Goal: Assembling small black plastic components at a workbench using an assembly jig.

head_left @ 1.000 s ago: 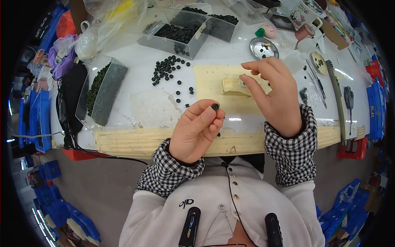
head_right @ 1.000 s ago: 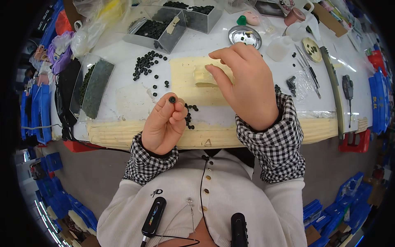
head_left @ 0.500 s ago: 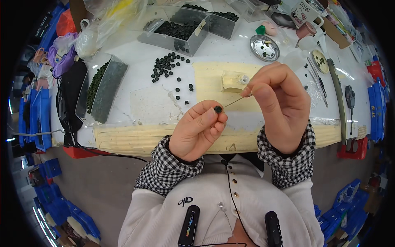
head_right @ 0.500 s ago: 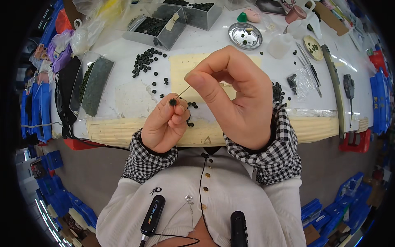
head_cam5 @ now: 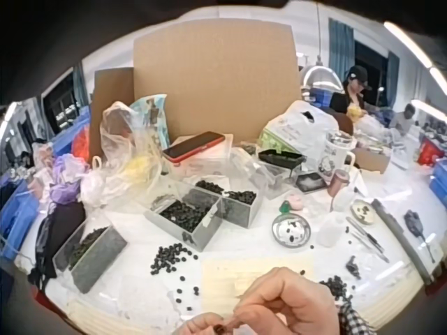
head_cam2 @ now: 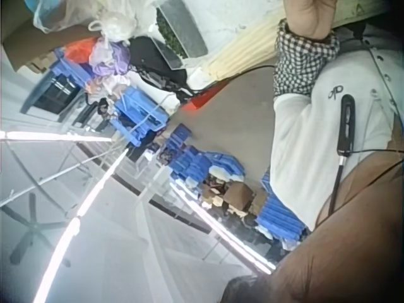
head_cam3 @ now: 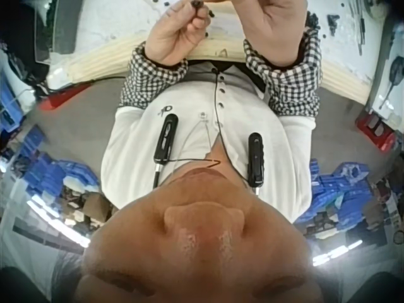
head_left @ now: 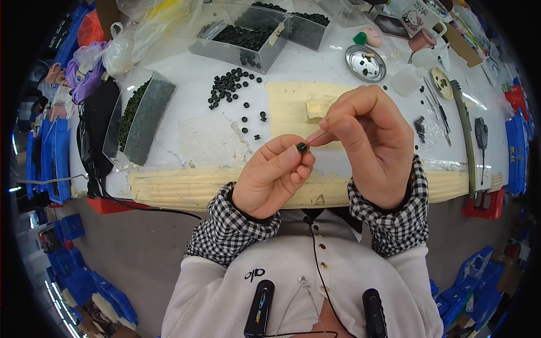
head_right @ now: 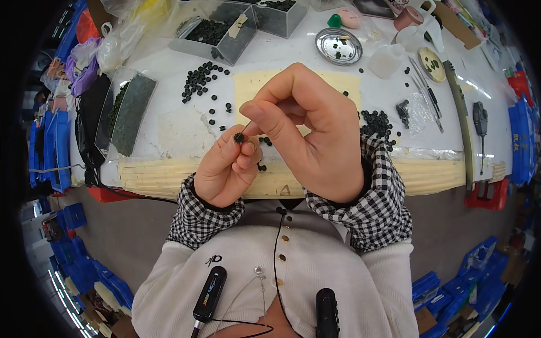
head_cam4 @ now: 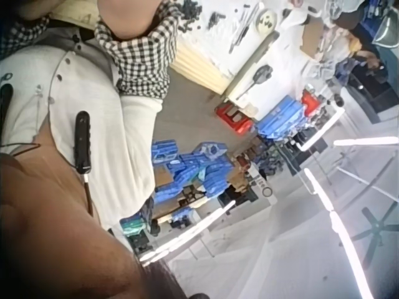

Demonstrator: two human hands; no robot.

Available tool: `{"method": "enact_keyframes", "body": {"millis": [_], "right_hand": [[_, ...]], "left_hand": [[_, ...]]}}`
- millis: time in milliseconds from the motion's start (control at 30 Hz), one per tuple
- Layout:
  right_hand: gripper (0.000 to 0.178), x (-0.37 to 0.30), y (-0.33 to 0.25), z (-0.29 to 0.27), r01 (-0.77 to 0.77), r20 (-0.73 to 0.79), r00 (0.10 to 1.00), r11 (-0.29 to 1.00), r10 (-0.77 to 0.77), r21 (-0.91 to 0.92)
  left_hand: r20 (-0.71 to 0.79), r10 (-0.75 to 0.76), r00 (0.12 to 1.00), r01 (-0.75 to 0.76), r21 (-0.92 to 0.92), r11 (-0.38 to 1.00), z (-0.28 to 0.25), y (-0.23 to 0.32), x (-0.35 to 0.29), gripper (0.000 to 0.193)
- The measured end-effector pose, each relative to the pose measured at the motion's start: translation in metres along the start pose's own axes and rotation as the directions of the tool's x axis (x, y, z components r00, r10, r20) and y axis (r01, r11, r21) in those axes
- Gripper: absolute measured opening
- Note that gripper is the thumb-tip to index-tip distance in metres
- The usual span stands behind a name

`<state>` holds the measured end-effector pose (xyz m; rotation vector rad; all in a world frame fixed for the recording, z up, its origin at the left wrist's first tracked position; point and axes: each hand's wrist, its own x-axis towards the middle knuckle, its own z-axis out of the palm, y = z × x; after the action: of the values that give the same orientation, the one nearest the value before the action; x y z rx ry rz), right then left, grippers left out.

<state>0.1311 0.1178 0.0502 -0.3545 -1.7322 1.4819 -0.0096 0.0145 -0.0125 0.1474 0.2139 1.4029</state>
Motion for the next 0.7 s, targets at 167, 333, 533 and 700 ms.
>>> {"method": "enact_keyframes", "body": {"millis": [167,333,533,700], "right_hand": [[0.011,0.001,0.002,0.0,0.024,-0.011,1.0,0.999,-0.025,-0.031],[0.01,0.001,0.004,0.0,0.028,-0.027,0.999,0.999,-0.029,-0.034],[0.011,0.001,0.001,-0.009,0.012,-0.183,0.983,1.0,-0.011,0.006],[0.012,0.009,0.014,-0.025,0.124,-0.18,0.929,0.729,-0.324,-0.673]], "left_hand": [[-0.019,-0.003,1.0,0.003,-0.011,1.0,0.0,0.0,0.0,0.018],[-0.005,0.007,1.0,-0.007,-0.016,1.0,0.0,0.0,0.001,0.018],[-0.075,0.072,0.995,-0.069,0.03,0.997,0.002,0.0,-0.001,0.017],[-0.103,0.434,0.895,-0.296,0.59,0.751,0.007,-0.005,0.0,0.015]]}}
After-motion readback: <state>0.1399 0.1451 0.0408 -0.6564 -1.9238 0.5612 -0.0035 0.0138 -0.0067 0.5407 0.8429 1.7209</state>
